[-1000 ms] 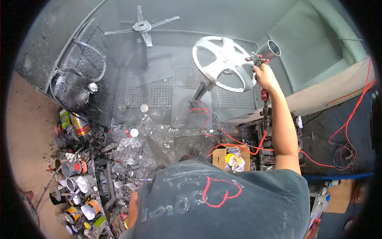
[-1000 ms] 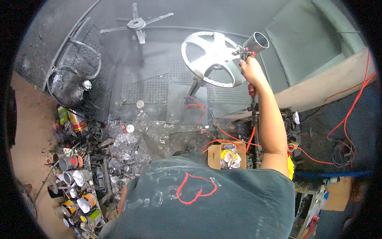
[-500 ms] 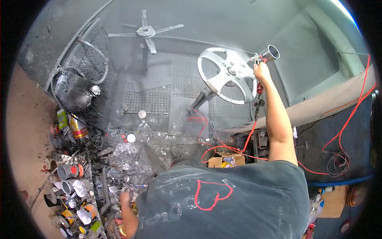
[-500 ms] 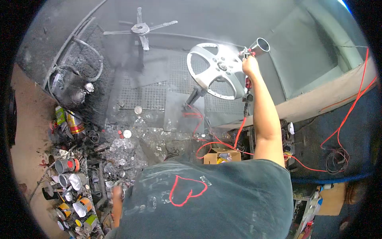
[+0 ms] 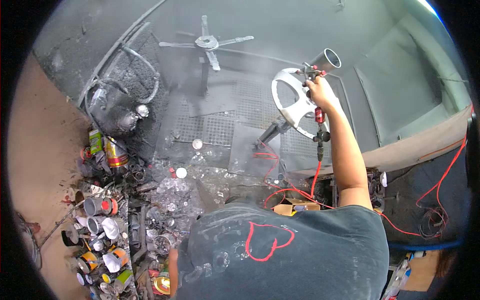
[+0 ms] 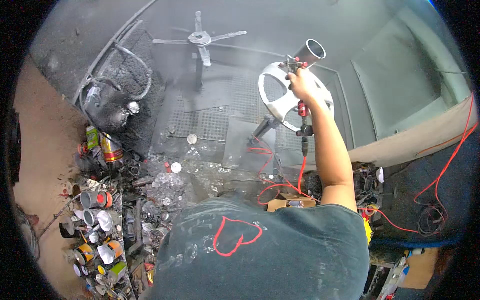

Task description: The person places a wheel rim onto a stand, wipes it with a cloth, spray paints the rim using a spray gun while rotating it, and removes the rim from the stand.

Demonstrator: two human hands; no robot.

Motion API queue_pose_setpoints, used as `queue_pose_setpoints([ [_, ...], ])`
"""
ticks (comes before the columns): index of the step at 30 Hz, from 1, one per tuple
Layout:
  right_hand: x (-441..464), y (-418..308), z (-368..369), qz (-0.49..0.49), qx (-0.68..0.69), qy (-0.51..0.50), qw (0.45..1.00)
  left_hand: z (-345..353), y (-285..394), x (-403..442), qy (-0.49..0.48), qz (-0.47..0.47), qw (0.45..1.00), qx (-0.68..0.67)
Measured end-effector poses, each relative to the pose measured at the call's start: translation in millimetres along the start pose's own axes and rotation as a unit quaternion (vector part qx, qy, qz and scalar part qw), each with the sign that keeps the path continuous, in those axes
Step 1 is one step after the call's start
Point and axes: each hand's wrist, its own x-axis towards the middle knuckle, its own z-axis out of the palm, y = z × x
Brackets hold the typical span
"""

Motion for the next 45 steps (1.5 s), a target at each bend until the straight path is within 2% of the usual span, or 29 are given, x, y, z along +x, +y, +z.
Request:
queue_pose_setpoints([
  [1, -5.2, -11.2, 6.7, -0.013, 0.012, -0.031, 0.999, -6.1, -8.9, -1.9, 0.008, -0.009, 1.000, -0.007],
  [2, 36.0, 42.4, 61.7, -0.039, 0.126, -0.024, 0.991, -13.3, -17.5, -5.2, 0.017, -0.018, 1.000, -0.014],
  [3, 24.1, 22.5, 74.9, -0.080, 0.097, -0.056, 0.990, -18.5, -27.1, -6.3, 0.021, -0.024, 0.999, -0.017],
  [4, -11.4, -26.5, 71.0, -0.088, 0.068, -0.090, 0.990, -25.4, -39.2, -9.8, 0.026, -0.033, 0.999, -0.019],
  [6, -5.6, -42.7, 133.2, -0.072, 0.078, -0.173, 0.979, -33.7, -55.5, -15.4, 0.026, -0.050, 0.998, -0.024],
  [7, -13.8, -57.8, 159.3, -0.134, 0.093, -0.176, 0.971, -36.4, -61.6, -20.0, 0.027, -0.059, 0.998, -0.026],
  [9, -30.9, -109.3, 205.5, -0.084, 0.171, -0.254, 0.948, -39.9, -67.3, -25.9, 0.029, -0.077, 0.996, -0.037],
  [11, -36.5, -135.7, 283.3, -0.190, 0.189, -0.180, 0.947, -35.1, -66.8, -28.2, 0.040, -0.088, 0.994, -0.054],
  [13, -43.7, -182.9, 305.1, -0.229, 0.171, -0.246, 0.926, -27.1, -61.8, -36.3, 0.053, -0.094, 0.991, -0.072],
  [15, -40.8, -219.9, 336.3, -0.239, 0.218, -0.286, 0.902, -16.9, -55.7, -46.2, 0.084, -0.097, 0.987, -0.099],
  [17, -34.7, -261.4, 347.2, -0.214, 0.225, -0.326, 0.893, -4.6, -45.6, -65.7, 0.127, -0.103, 0.978, -0.131],
  [19, -19.4, -295.1, 369.7, -0.225, 0.300, -0.345, 0.860, 18.3, -26.5, -85.6, 0.162, -0.114, 0.967, -0.160],
  [21, -4.6, -334.0, 387.5, -0.184, 0.404, -0.387, 0.808, 41.0, -9.0, -101.5, 0.175, -0.123, 0.959, -0.184],
  [23, 20.4, -374.8, 420.7, -0.155, 0.410, -0.407, 0.801, 66.3, 8.3, -116.0, 0.178, -0.128, 0.956, -0.195],
  [26, 53.9, -453.8, 486.0, -0.085, 0.390, -0.380, 0.835, 98.2, 32.2, -137.7, 0.174, -0.141, 0.953, -0.205],
  [28, 47.9, -496.4, 514.5, -0.085, 0.375, -0.351, 0.854, 110.3, 46.2, -146.4, 0.171, -0.154, 0.950, -0.209],
  [30, 30.4, -531.9, 482.5, 0.049, 0.319, -0.256, 0.911, 116.9, 55.2, -153.8, 0.174, -0.166, 0.948, -0.211],
  [31, 28.2, -538.6, 479.6, 0.080, 0.353, -0.327, 0.873, 116.7, 59.6, -156.6, 0.175, -0.172, 0.946, -0.211],
  [33, 11.3, -548.5, 492.2, 0.107, 0.363, -0.321, 0.868, 114.8, 63.7, -159.5, 0.177, -0.180, 0.944, -0.211],
  [36, -6.3, -556.7, 527.7, 0.100, 0.383, -0.226, 0.890, 106.7, 70.3, -162.5, 0.179, -0.184, 0.945, -0.204],
  [37, -7.1, -559.4, 570.3, 0.051, 0.377, -0.233, 0.895, 102.9, 72.0, -161.6, 0.179, -0.181, 0.946, -0.200],
  [38, -7.1, -554.0, 565.2, 0.012, 0.376, -0.233, 0.897, 98.7, 70.6, -161.6, 0.181, -0.177, 0.947, -0.196],
  [40, 1.1, -536.7, 542.3, -0.069, 0.356, -0.303, 0.881, 89.0, 68.8, -160.1, 0.174, -0.166, 0.953, -0.183],
  [41, 10.6, -526.7, 508.6, -0.112, 0.336, -0.372, 0.858, 83.3, 67.1, -159.3, 0.172, -0.159, 0.956, -0.175],
  [45, 19.0, -536.8, 489.5, -0.119, 0.306, -0.440, 0.836, 54.8, 58.2, -156.9, 0.168, -0.101, 0.971, -0.136],
])
